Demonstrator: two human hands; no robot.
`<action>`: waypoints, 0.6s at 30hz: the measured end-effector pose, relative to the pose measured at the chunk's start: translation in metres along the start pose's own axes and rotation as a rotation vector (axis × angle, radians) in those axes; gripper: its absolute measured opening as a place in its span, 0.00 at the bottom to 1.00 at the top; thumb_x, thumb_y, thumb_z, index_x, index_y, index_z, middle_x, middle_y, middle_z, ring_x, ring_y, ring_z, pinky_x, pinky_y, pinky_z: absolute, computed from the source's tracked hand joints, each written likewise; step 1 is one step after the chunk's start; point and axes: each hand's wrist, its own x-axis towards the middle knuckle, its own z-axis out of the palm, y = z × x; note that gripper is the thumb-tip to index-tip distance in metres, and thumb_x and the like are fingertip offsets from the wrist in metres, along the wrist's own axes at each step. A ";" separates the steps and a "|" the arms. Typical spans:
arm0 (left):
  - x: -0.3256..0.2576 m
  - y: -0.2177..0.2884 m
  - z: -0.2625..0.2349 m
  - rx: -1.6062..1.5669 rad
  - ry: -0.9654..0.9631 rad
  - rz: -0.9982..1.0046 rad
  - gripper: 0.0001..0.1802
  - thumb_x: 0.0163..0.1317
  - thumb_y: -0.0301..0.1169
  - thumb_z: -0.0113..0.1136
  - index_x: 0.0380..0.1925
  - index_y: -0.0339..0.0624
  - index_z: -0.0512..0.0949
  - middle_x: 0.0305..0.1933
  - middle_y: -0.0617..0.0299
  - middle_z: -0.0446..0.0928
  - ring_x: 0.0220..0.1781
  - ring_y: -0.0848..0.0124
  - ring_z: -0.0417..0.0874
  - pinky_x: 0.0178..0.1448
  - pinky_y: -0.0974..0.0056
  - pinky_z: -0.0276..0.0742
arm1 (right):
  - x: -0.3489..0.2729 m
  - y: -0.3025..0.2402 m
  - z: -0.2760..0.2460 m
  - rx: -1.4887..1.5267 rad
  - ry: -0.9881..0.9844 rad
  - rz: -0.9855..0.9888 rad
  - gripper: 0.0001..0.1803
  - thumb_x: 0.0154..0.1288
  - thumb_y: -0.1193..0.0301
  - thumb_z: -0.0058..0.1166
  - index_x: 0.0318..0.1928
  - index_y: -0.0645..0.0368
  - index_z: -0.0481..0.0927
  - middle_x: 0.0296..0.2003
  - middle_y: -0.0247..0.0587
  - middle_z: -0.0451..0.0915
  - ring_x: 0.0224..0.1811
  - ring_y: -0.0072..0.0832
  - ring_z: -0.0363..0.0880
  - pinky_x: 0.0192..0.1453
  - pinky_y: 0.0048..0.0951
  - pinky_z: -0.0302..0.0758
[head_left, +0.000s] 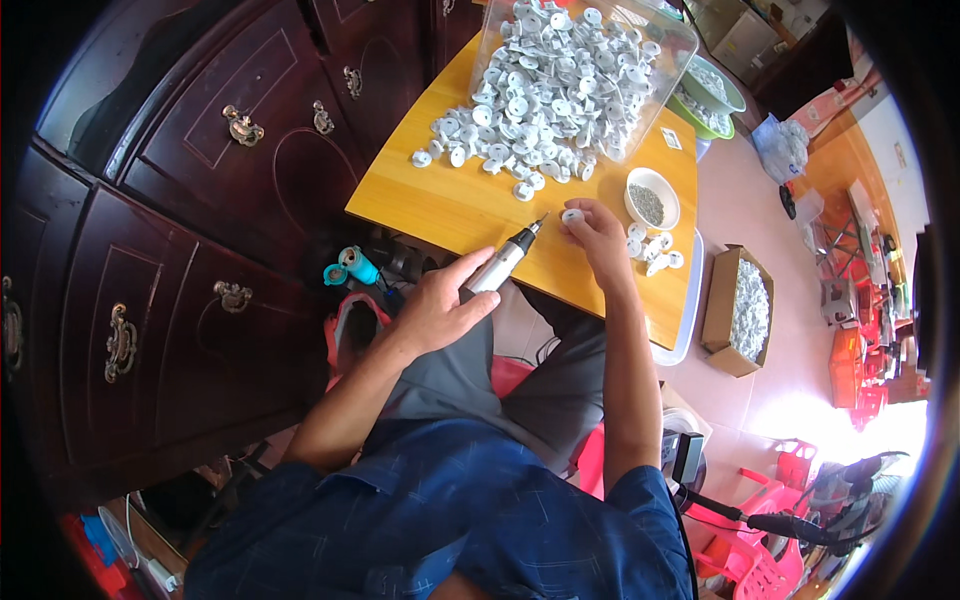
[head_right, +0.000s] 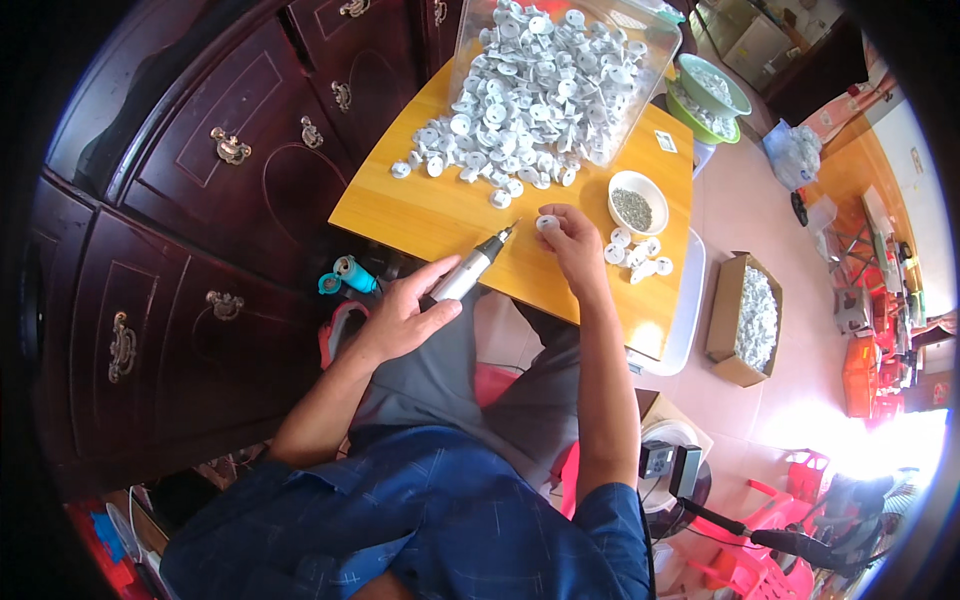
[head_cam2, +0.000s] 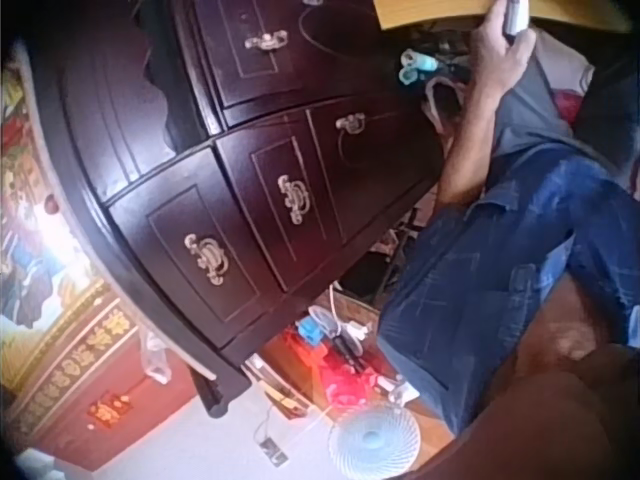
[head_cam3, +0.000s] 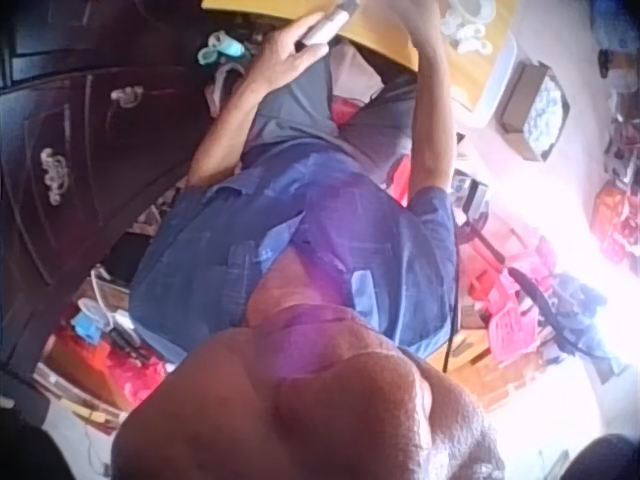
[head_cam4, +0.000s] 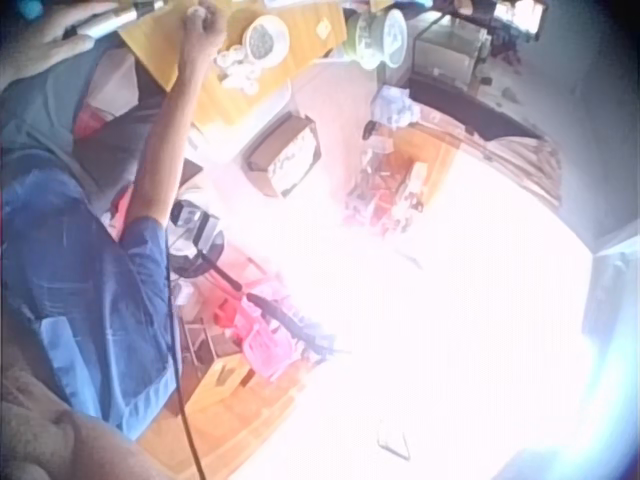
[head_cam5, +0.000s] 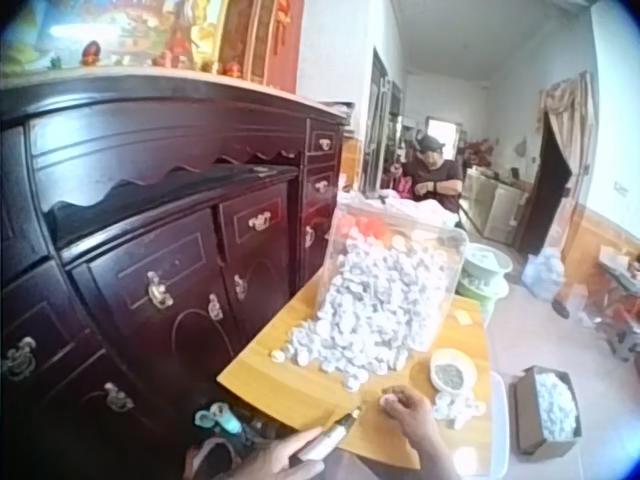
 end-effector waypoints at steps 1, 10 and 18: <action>0.001 -0.004 0.004 0.000 0.005 0.018 0.32 0.62 0.33 0.64 0.64 0.33 0.69 0.54 0.43 0.80 0.52 0.59 0.84 0.54 0.60 0.78 | -0.007 0.003 -0.002 0.001 0.000 0.025 0.13 0.67 0.72 0.57 0.50 0.63 0.80 0.34 0.34 0.82 0.31 0.18 0.77 0.36 0.21 0.74; 0.003 -0.001 0.020 0.098 -0.031 0.093 0.31 0.61 0.35 0.65 0.62 0.33 0.71 0.46 0.41 0.83 0.39 0.54 0.87 0.45 0.58 0.80 | -0.025 0.018 -0.003 0.031 0.028 0.021 0.15 0.68 0.73 0.58 0.53 0.62 0.79 0.37 0.31 0.82 0.32 0.15 0.75 0.35 0.18 0.71; 0.006 0.002 0.022 0.096 -0.020 0.108 0.31 0.61 0.34 0.65 0.61 0.30 0.70 0.48 0.38 0.81 0.49 0.50 0.85 0.51 0.56 0.79 | -0.025 0.017 0.006 -0.014 0.134 0.009 0.12 0.63 0.75 0.61 0.47 0.63 0.82 0.29 0.28 0.80 0.26 0.12 0.73 0.30 0.16 0.70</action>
